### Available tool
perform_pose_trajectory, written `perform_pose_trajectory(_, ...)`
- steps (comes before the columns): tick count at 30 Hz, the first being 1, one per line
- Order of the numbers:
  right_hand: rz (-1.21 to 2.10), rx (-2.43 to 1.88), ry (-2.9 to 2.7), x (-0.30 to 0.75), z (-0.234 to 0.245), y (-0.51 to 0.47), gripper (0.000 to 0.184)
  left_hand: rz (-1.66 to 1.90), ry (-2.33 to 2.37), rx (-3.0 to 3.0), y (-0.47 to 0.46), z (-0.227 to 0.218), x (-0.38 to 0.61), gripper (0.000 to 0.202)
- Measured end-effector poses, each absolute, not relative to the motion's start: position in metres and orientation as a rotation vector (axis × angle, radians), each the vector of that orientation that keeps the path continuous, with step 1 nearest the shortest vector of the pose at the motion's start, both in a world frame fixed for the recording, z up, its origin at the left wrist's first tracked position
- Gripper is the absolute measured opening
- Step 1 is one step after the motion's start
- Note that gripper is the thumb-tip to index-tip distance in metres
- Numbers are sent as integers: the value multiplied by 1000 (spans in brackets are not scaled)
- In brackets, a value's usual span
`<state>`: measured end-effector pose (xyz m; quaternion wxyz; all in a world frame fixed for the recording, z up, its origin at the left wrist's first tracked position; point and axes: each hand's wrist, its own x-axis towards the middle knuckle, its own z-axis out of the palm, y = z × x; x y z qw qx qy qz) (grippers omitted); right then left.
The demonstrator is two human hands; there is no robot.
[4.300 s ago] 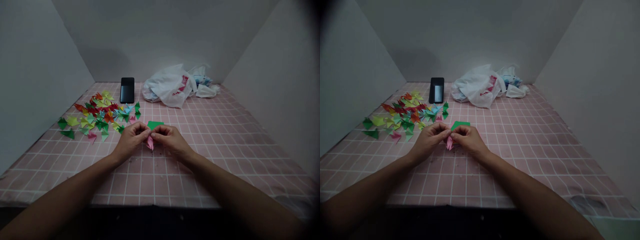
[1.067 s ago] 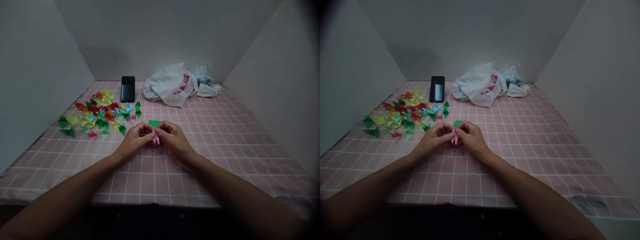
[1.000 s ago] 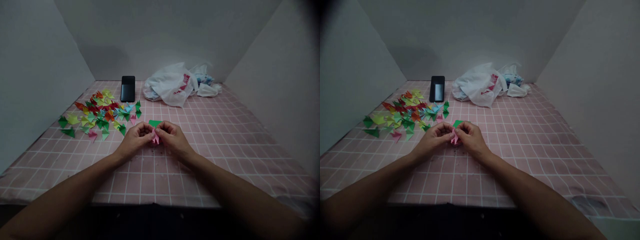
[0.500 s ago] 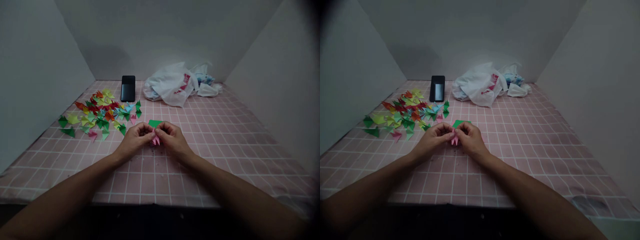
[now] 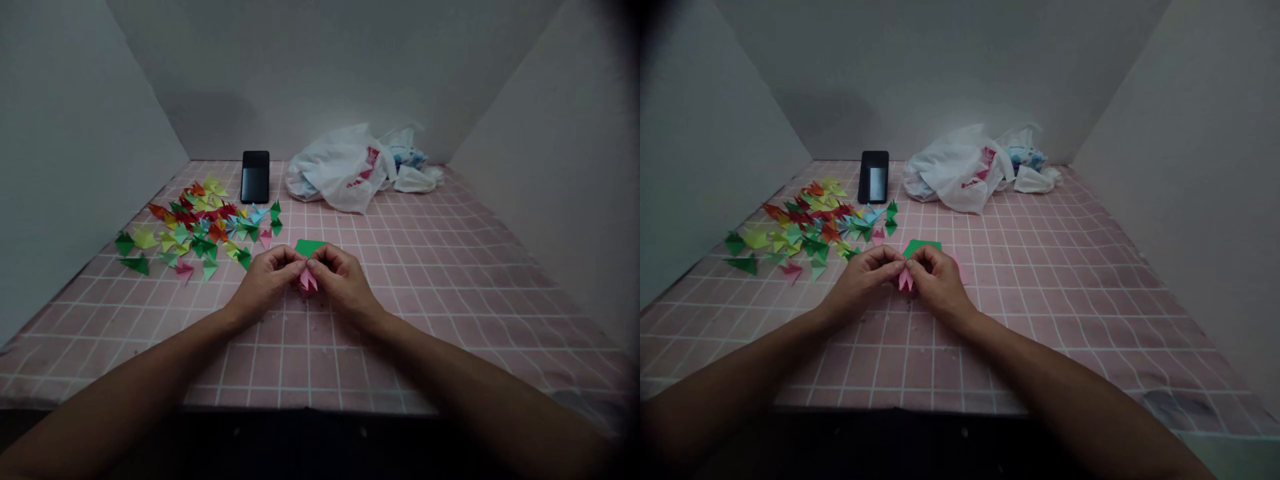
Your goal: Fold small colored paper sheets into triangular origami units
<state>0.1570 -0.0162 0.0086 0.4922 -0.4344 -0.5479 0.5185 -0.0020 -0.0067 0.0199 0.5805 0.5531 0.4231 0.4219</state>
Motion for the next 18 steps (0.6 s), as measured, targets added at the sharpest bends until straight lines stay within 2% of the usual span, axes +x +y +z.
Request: perform_pose_trajectory(18,1267,-1057,-1322,157,7,-18,19,966,1028,1281,-6,21,-1,16)
